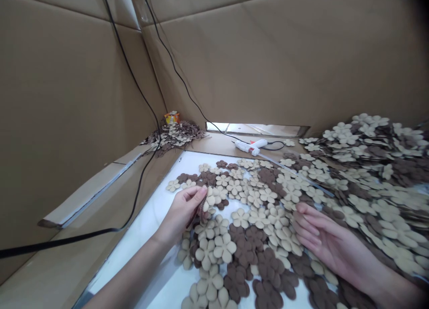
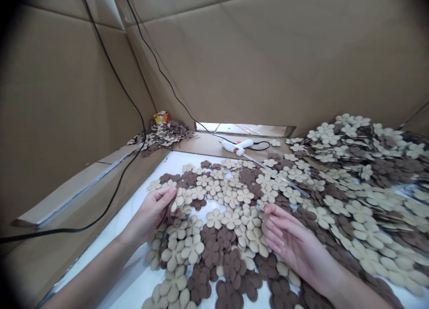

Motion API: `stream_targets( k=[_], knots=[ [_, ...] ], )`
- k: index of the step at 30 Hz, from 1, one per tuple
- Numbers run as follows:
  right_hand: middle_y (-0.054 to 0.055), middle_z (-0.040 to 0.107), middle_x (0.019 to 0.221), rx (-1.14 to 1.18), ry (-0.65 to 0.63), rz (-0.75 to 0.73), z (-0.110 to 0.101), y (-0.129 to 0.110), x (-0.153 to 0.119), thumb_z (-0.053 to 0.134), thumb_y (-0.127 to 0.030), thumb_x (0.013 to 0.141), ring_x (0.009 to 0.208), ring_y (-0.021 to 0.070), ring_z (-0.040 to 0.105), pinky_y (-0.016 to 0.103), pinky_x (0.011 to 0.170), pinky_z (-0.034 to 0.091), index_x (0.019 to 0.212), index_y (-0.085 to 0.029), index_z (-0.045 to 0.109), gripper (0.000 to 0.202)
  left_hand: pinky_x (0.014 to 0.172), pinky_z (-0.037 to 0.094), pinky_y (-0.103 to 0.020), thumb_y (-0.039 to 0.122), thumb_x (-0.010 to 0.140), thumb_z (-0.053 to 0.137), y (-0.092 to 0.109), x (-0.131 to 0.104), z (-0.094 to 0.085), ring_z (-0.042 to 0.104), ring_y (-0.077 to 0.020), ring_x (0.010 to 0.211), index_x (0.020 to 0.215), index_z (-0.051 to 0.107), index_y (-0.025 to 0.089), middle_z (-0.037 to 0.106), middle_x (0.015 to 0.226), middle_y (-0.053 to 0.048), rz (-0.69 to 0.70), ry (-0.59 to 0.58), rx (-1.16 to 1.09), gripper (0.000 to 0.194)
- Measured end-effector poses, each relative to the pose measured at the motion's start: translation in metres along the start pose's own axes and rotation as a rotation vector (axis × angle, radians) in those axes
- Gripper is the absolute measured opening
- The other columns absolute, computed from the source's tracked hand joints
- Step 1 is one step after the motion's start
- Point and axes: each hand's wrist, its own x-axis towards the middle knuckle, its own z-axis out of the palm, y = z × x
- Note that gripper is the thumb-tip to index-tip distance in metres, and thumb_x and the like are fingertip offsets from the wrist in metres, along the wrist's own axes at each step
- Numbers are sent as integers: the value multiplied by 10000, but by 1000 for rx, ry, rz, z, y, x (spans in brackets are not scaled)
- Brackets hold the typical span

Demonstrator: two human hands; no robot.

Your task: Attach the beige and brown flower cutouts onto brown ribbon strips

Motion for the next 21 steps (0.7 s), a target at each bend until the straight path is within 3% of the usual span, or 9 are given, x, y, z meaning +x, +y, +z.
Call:
stream_targets(
  k=[9, 15, 21],
  knots=[
    [-44, 286, 589, 1, 7, 4, 2, 0, 1, 630, -197, 762, 498, 66, 259, 174, 445, 353, 826, -192, 614, 67, 515, 405, -182, 439, 851, 527, -6, 3, 1, 480, -78, 522, 667, 510, 158, 503, 589, 31, 36, -55, 50, 336],
    [-44, 289, 594, 1, 25, 6, 2, -1, 0, 645, -201, 749, 502, 65, 266, 168, 447, 369, 829, -190, 613, 87, 446, 359, -170, 449, 806, 585, -9, 4, -3, 399, -66, 501, 674, 488, 167, 426, 612, 45, 44, 61, 22, 327],
    [-45, 295, 598, -15, 62, 12, 3, -3, -1, 669, -200, 729, 502, 60, 269, 171, 455, 387, 827, -189, 614, 113, 424, 319, -175, 431, 813, 578, -4, 3, -2, 399, -65, 450, 628, 479, 164, 442, 526, 48, 119, 202, 85, 339]
  ],
)
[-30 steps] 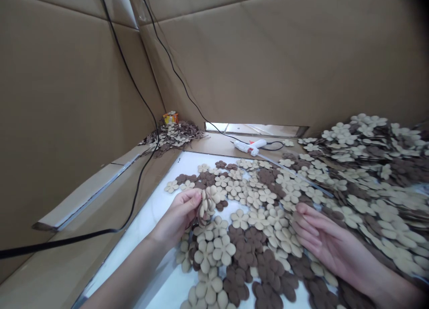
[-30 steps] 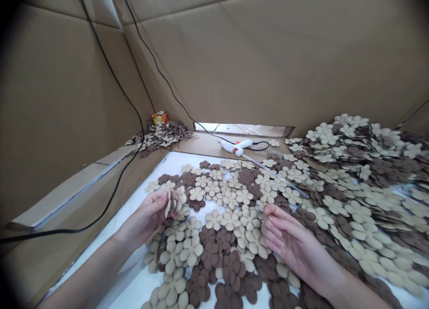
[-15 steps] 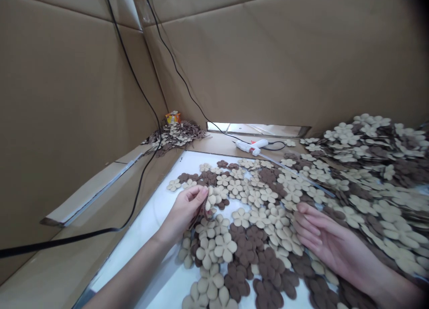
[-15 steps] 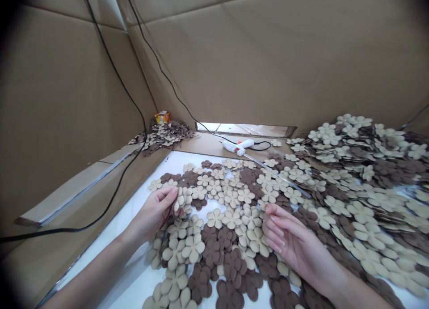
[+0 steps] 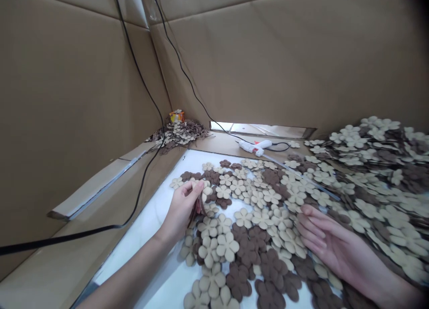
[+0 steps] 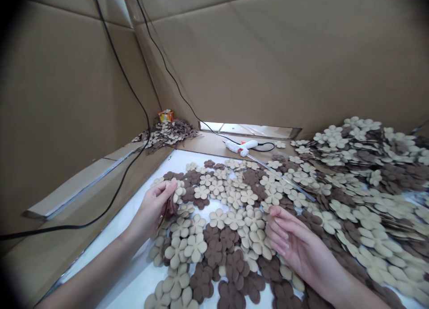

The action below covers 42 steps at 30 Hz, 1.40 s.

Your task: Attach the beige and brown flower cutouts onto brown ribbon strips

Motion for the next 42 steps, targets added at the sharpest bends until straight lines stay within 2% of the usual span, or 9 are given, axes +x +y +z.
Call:
stream_targets(
  k=[5, 17, 23, 27, 29, 33, 36, 38, 42],
  knots=[
    [-42, 299, 599, -13, 58, -3, 0, 1, 0, 711, -220, 684, 506, 64, 269, 172, 436, 370, 807, -192, 614, 158, 413, 304, -182, 416, 821, 560, 6, -1, 3, 381, -67, 416, 563, 473, 163, 431, 458, 53, 54, 76, 60, 372],
    [-33, 317, 603, -41, 61, -9, 3, 1, 0, 717, -241, 675, 503, 70, 280, 180, 432, 358, 793, -214, 614, 159, 421, 260, -213, 440, 783, 590, 11, -2, 2, 347, -91, 438, 479, 446, 173, 375, 446, 46, 97, 91, 182, 430],
    [-38, 313, 585, -43, 38, 1, 0, 2, 1, 743, -233, 648, 495, 72, 266, 187, 426, 351, 807, -220, 623, 200, 507, 316, -221, 405, 797, 590, 14, -10, 6, 416, -104, 542, 580, 568, 166, 480, 594, 27, 177, -27, 267, 323],
    [-38, 308, 590, -25, 6, -9, -5, 3, 4, 727, -243, 671, 497, 77, 265, 194, 436, 358, 816, -221, 617, 183, 499, 364, -228, 430, 771, 622, 17, -9, 6, 469, -115, 511, 584, 608, 139, 534, 556, 1, -75, -220, 82, 346],
    [-39, 306, 599, -24, -26, -12, -8, 5, 6, 707, -248, 697, 503, 79, 269, 198, 450, 366, 842, -223, 612, 176, 433, 369, -244, 434, 721, 677, 25, 9, 2, 471, -120, 435, 623, 633, 114, 559, 531, -21, -232, -118, -48, 338],
    [-44, 295, 607, -10, -59, -25, -5, 6, 5, 673, -254, 742, 514, 73, 265, 187, 468, 359, 837, -205, 598, 131, 475, 419, -211, 428, 862, 515, 61, 83, -21, 533, -95, 503, 873, 631, 129, 620, 699, -32, -103, 221, -103, 320],
    [-45, 298, 599, -16, -68, -50, 1, 7, 0, 674, -255, 745, 521, 72, 271, 183, 477, 344, 821, -200, 592, 125, 680, 515, -297, 379, 899, 479, 76, 131, -41, 616, -151, 798, 1100, 563, 153, 621, 1014, -68, -80, 429, -128, 314],
    [-44, 310, 589, -42, -90, -55, 3, 7, -3, 663, -268, 758, 522, 74, 278, 189, 486, 339, 821, -199, 590, 119, 796, 513, -408, 314, 881, 532, 69, 144, -47, 595, -207, 957, 1167, 529, 151, 573, 1150, -92, -114, 496, -136, 329],
    [-46, 336, 557, -84, -164, -54, 3, 10, -4, 594, -284, 830, 508, 74, 283, 198, 494, 320, 810, -194, 577, 94, 817, 507, -424, 302, 879, 537, 34, 135, -39, 587, -217, 987, 1176, 526, 153, 563, 1175, -95, -111, 456, -139, 333]
  ],
)
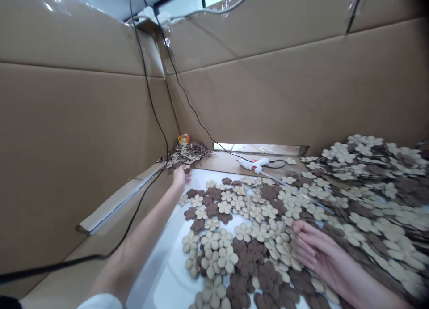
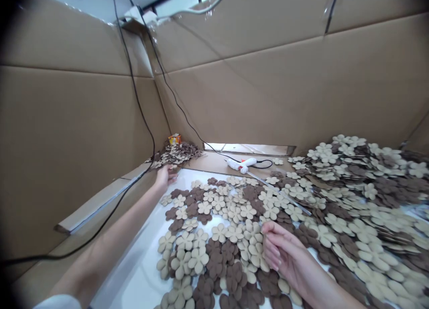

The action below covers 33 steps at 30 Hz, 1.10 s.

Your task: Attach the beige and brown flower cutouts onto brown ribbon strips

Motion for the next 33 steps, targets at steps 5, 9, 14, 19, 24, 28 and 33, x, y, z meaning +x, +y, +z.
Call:
stream_targets(
  k=[5, 9, 14, 19, 24, 28, 33],
  knots=[
    [-55, 371, 518, -51, -8, -12, 1, 1, 3, 574, -327, 855, 478, 68, 293, 194, 479, 293, 844, -200, 568, 128, 768, 521, -383, 287, 873, 546, -21, -34, 5, 603, -192, 917, 1119, 556, 141, 591, 1106, -82, 1, -250, -60, 286],
    [-41, 476, 571, -89, 27, -29, 1, -1, 2, 623, -334, 823, 526, 76, 375, 192, 517, 330, 921, -229, 579, 150, 664, 520, -259, 177, 793, 609, -15, -63, 10, 593, -120, 685, 852, 625, 123, 612, 829, -41, -124, -473, -194, 81],
    [-34, 500, 641, -72, 31, -41, 1, -5, 1, 645, -301, 808, 584, 80, 419, 191, 562, 362, 896, -233, 599, 120, 590, 523, -251, 278, 829, 542, -13, -93, 7, 542, -111, 599, 633, 510, 144, 499, 637, -20, -364, -693, -318, 240],
    [-21, 548, 676, -98, -12, -93, 15, -14, 1, 634, -272, 814, 636, 86, 480, 193, 608, 399, 848, -213, 611, 72, 462, 439, -142, 225, 818, 579, -19, -119, 1, 460, -51, 493, 619, 448, 155, 397, 583, 39, -524, -881, -302, 249],
    [-6, 619, 787, -192, 16, -140, 42, -24, 9, 616, -266, 822, 670, 89, 564, 194, 624, 445, 858, -196, 608, 79, 413, 414, -142, 128, 711, 705, -24, -146, 0, 529, -69, 453, 590, 415, 166, 473, 564, 29, -582, -1084, -143, 316],
    [8, 659, 848, -184, 15, -117, 54, -24, 13, 633, -277, 807, 726, 105, 614, 193, 632, 472, 901, -197, 592, 130, 344, 310, -108, 195, 716, 717, -29, -164, 6, 496, -36, 387, 716, 496, 176, 490, 575, 58, -408, -1127, 76, 222],
    [53, 681, 981, -104, -61, -54, 56, -23, 10, 548, -231, 864, 934, 142, 633, 257, 847, 477, 1004, -190, 558, 147, 320, 315, -146, 363, 717, 702, -35, -179, 15, 511, -55, 357, 948, 613, 197, 587, 685, 26, -182, -1019, 330, 298]
  ],
)
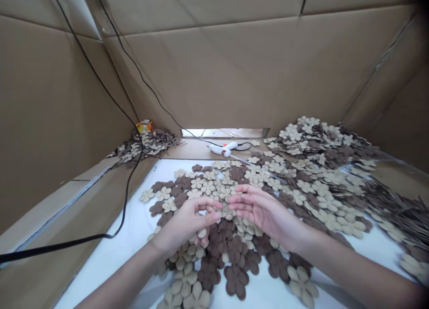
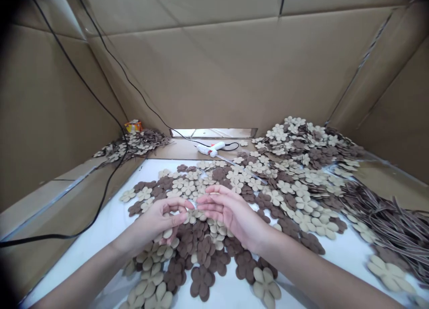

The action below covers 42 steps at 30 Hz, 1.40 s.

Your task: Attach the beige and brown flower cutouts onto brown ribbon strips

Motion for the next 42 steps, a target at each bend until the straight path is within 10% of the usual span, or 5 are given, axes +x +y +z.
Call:
stream_targets(
  k=[15, 23, 42],
  knots=[
    [77, 574, 1245, -19, -192, 99, 11, -5, -6, 472, -220, 916, 1155, 194, 529, 350, 982, 397, 1128, -206, 545, 224, 319, 306, -136, 421, 689, 718, -4, -2, 12, 388, -44, 320, 776, 674, 149, 497, 382, 54, 36, 195, -16, 288],
    [62, 520, 1302, -126, -192, 47, 2, -12, -4, 474, -193, 906, 1210, 216, 481, 370, 1025, 367, 1102, -212, 581, 223, 340, 352, -154, 391, 696, 707, 0, -3, 3, 465, -52, 379, 737, 675, 139, 591, 615, 8, 185, 353, 125, 258],
    [2, 554, 906, -574, -84, -109, -10, -10, 2, 522, -258, 887, 847, 133, 558, 294, 808, 423, 952, -224, 579, 93, 319, 342, -138, 470, 864, 476, -9, -8, -5, 493, -69, 387, 591, 476, 161, 469, 521, 38, 255, 209, 118, 412]
  ],
)
